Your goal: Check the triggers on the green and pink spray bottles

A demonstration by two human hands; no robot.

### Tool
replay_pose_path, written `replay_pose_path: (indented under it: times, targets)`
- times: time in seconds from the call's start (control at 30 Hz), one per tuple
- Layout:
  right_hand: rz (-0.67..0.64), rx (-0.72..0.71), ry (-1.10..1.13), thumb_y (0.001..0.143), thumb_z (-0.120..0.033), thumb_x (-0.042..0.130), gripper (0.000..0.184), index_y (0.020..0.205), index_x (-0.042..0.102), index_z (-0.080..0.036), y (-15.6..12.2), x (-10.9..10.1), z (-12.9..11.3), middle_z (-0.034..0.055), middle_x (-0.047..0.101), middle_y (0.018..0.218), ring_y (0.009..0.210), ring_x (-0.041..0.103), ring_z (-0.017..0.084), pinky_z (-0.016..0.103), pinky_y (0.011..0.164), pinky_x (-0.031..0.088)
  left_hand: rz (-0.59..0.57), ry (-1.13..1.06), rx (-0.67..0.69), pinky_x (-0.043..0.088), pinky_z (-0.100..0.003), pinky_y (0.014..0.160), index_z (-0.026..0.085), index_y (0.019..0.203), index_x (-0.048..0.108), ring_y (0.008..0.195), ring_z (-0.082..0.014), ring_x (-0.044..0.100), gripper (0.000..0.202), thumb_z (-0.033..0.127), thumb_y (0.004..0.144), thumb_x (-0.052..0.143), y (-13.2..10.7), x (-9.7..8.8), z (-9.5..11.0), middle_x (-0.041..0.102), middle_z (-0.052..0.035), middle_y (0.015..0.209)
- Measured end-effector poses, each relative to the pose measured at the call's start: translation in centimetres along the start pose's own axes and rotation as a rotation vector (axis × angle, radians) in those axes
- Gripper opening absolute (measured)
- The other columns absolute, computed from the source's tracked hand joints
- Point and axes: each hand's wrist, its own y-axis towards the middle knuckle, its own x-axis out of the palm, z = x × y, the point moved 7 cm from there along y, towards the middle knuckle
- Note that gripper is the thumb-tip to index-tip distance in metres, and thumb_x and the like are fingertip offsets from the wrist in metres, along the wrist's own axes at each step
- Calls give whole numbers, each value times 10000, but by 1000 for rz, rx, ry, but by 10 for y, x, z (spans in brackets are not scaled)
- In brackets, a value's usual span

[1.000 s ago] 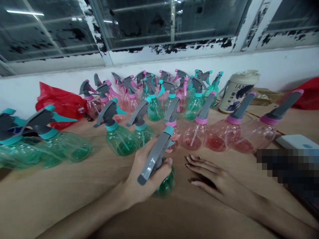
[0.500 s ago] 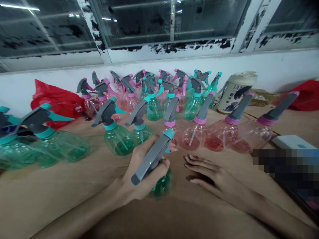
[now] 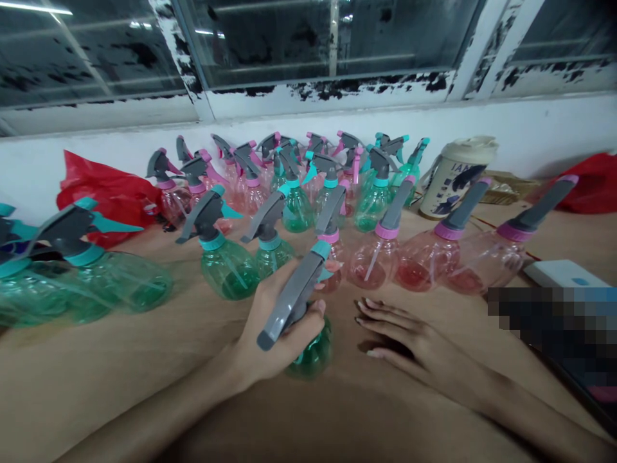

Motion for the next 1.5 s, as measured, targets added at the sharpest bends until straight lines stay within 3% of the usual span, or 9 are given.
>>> replay_pose_path:
  times: [0.27,0.47,0.6,0.93,1.03,1.17,1.37,1.5]
  targets:
    - [180,76,-135,886,-394,473,356,1201,574,-262,-7,-4,8,49,526,1319,1230,454,250,480,1004,407,-8,-15,40,488,-326,623,234,870,516,647,-176,569,167,156,724,501,-1,0,5,555,-7,777]
    - [168,63,-167,885,-404,469,372,1212,564,-251,-6,-5,6,45,545,1300,1225,460,245,468,1000,414,-14,-52,11,509,-329,655,254,951,542,672,-174,593,266,146,710,510,0,2,3,598,-7,866]
    - [156,56,-170,892,-401,456,409,1248,530,-216,-6,-3,6,63,517,1327,1237,446,242,461,1000,414,-19,-103,3,517,-328,724,259,996,536,785,-182,609,314,125,713,515,0,3,3,605,-16,962]
    - [171,41,-180,885,-401,473,433,1279,499,-222,-9,-2,7,63,502,1341,1245,435,248,478,1011,396,-57,-124,-28,513,-328,633,238,918,517,720,-184,598,153,198,771,527,-1,1,3,577,-25,850]
    - [180,40,-168,885,-398,471,435,1287,491,-231,-9,-2,7,62,503,1340,1245,435,253,483,1011,394,-74,-72,-35,476,-313,573,242,799,473,663,-181,578,58,212,772,515,1,1,4,568,1,746]
    - [190,40,-156,881,-393,479,435,1289,490,-241,-9,-2,7,59,512,1332,1239,441,257,484,1009,396,-29,-42,-32,444,-304,559,238,674,407,634,-173,552,128,216,760,501,4,-1,4,534,10,677]
    - [173,53,-181,886,-400,464,431,1277,504,-222,-9,-2,7,57,499,1345,1247,432,248,476,1020,385,-61,-76,53,478,-308,653,236,800,515,685,-166,569,73,173,770,496,3,-1,11,564,2,764]
    - [157,59,-179,886,-414,460,443,1280,500,-215,-8,0,8,54,488,1354,1256,421,241,463,1021,390,-55,-44,23,475,-308,591,247,841,543,598,-163,539,105,193,769,489,3,-1,7,541,10,709]
